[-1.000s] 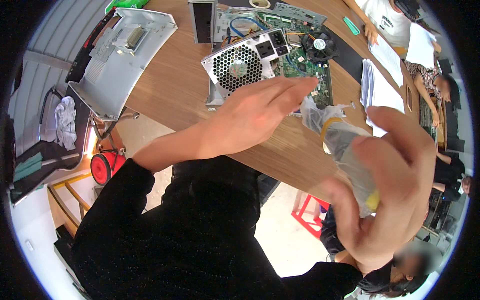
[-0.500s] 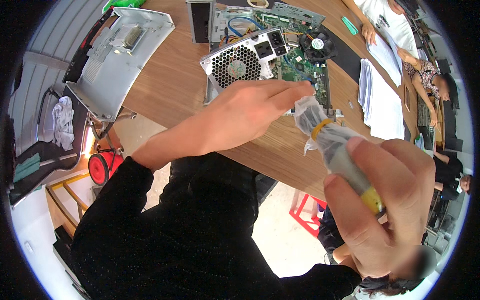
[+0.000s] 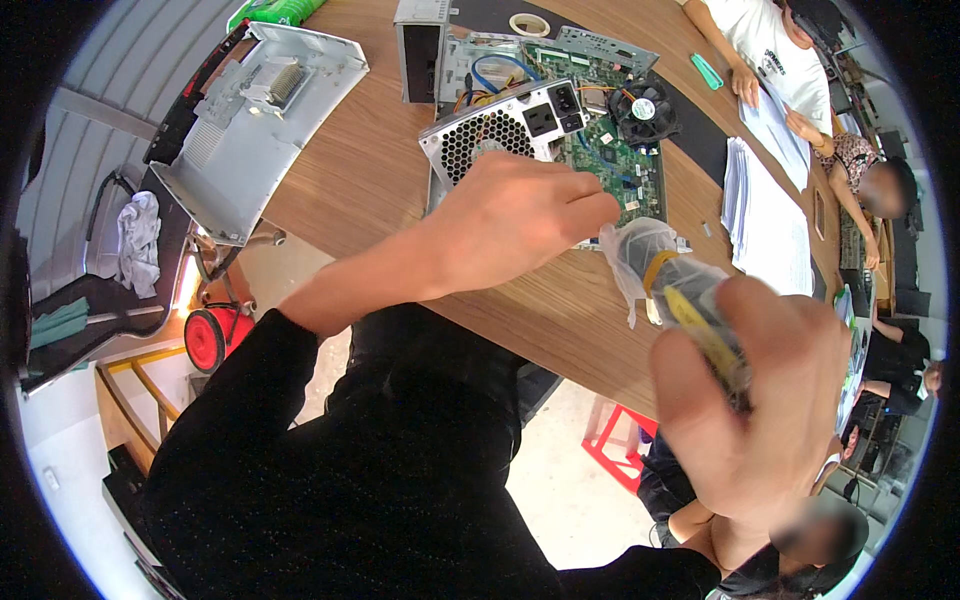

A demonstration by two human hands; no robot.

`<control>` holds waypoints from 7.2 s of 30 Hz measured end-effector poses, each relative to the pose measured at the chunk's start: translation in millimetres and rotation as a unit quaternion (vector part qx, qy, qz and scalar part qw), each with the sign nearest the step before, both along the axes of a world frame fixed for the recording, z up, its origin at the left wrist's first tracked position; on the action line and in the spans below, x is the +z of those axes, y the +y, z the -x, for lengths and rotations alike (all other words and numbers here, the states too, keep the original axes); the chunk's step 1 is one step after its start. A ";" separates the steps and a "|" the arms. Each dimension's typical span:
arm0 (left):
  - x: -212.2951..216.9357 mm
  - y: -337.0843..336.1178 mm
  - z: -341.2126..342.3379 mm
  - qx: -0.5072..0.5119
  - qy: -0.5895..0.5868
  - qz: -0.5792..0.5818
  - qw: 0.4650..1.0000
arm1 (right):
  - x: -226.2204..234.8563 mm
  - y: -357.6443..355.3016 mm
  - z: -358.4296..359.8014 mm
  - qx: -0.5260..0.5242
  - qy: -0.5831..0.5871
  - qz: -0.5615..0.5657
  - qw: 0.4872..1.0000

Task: The person uses a screwdriver to remove several screws from a power supply unit and internal metal components within a computer chassis, then lifts the power supply unit and places it on the wooden table surface.

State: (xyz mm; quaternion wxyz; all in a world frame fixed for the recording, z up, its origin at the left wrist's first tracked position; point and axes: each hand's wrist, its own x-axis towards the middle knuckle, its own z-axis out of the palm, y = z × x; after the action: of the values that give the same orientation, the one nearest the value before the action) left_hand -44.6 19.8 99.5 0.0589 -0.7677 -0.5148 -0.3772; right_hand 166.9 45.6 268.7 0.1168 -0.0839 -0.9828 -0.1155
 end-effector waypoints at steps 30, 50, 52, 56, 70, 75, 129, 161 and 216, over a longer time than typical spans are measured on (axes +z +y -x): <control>-4.7 11.5 5.2 -0.018 -0.032 -0.047 0.998 | -2.3 16.5 -9.2 -0.217 0.062 0.123 0.966; -0.8 16.2 8.7 -0.032 -0.033 -0.022 0.999 | -5.2 28.9 -20.5 -0.074 0.044 0.034 0.996; 2.9 15.0 9.1 -0.026 -0.027 -0.018 0.999 | -1.1 39.9 -23.4 0.056 0.038 0.046 0.997; 6.3 17.9 9.0 -0.050 -0.022 -0.042 0.998 | 0.6 49.5 -22.6 0.079 0.024 0.076 0.994; 0.2 12.8 3.4 0.017 -0.009 -0.106 0.994 | 17.9 20.9 -16.2 -0.036 -0.001 0.158 0.987; 3.4 17.1 3.2 0.042 -0.011 -0.131 0.990 | 10.6 10.2 -10.9 -0.102 0.035 0.078 0.991; -34.4 9.5 32.7 0.112 0.207 -0.052 0.971 | -43.2 39.2 -109.6 -0.133 0.278 0.170 0.936; -107.8 -46.7 236.6 0.495 -0.003 0.017 0.869 | -70.3 42.4 -26.9 -0.119 0.283 0.171 0.936; 93.4 32.8 104.2 -0.312 -0.161 0.104 0.930 | 47.0 36.1 75.3 -0.118 0.000 0.084 0.989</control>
State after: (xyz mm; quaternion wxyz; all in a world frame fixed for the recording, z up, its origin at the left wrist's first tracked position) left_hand -148.8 52.6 192.9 -0.2256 -0.8204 -0.2878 -0.4396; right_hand 91.6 81.7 315.7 0.0946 -0.2091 -0.9723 -0.0454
